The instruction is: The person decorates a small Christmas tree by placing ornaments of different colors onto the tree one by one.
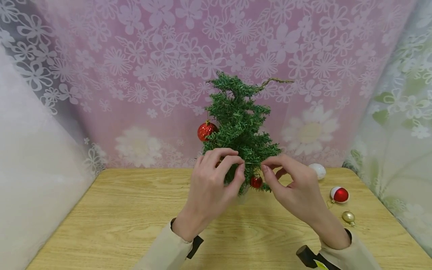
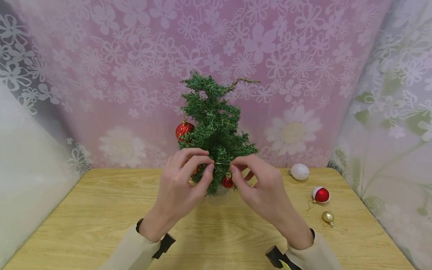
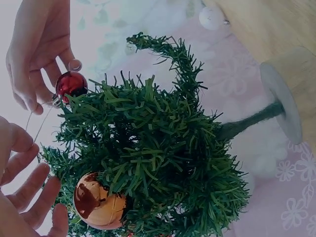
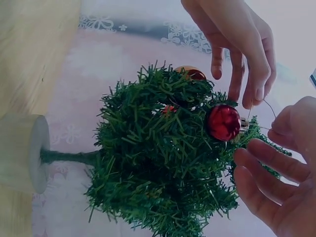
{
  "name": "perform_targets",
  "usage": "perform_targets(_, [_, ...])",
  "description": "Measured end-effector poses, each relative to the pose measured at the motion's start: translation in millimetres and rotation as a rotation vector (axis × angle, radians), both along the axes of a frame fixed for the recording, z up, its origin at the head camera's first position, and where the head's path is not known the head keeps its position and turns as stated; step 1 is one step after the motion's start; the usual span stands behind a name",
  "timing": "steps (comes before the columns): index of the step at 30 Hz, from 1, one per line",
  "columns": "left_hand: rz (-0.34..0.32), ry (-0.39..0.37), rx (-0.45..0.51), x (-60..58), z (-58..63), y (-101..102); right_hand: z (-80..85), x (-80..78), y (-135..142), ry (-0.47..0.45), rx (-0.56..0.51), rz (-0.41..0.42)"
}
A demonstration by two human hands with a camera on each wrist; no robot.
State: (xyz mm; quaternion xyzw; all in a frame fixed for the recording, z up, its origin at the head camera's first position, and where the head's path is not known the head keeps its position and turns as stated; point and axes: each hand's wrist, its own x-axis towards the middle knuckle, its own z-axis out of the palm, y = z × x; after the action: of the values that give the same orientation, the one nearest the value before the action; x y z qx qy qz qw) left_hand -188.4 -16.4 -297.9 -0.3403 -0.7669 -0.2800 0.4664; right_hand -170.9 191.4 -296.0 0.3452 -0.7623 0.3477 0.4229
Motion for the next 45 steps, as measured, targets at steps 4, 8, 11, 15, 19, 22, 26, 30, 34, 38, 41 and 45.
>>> perform_targets(4, [0.001,-0.006,0.021,-3.8,3.1,3,4.8,-4.5,-2,-0.018,-0.021,-0.019])
perform_targets(8, [0.005,-0.018,0.033,-5.6,5.6,6,6.4,-8.4,-4,-0.035,-0.036,-0.048])
perform_targets(11, [0.004,-0.048,0.054,-6.4,7.4,8,6.7,-11.0,-5,-0.076,-0.049,-0.079])
perform_targets(15, [-0.022,-0.13,0.1,-6.6,9.8,10,7.3,-12.7,-6,-0.148,-0.069,-0.105])
perform_targets(19, [-0.004,-0.172,0.106,-6.4,12.5,13,7.5,-13.4,-7,-0.206,-0.089,-0.123])
perform_targets(22, [0.038,-0.161,0.083,-7.0,13.7,15,7.4,-13.6,-8,-0.248,-0.09,-0.142])
perform_targets(26, [0.079,-0.153,0.06,-9.0,12.8,17,6.4,-13.7,-7,-0.305,-0.069,-0.162])
perform_targets(30, [0.092,-0.152,0.047,-10.3,10.9,18,4.7,-13.9,-6,-0.333,-0.045,-0.178])
perform_targets(34, [0.09,-0.15,0.035,-10.5,9.0,17,3.0,-11.5,-3,-0.346,-0.026,-0.179])
perform_targets(38, [0.083,-0.149,0.034,-10.9,7.8,16,2.3,-7.4,-1,-0.345,-0.005,-0.183])
perform_targets(41, [0.079,-0.14,0.03,-10.9,7.5,14,1.9,-5.9,-1,-0.335,0.007,-0.189])
perform_targets(45, [0.069,-0.124,0.018,-9.9,6.7,12,-0.3,-4.6,0,-0.325,0.028,-0.196])
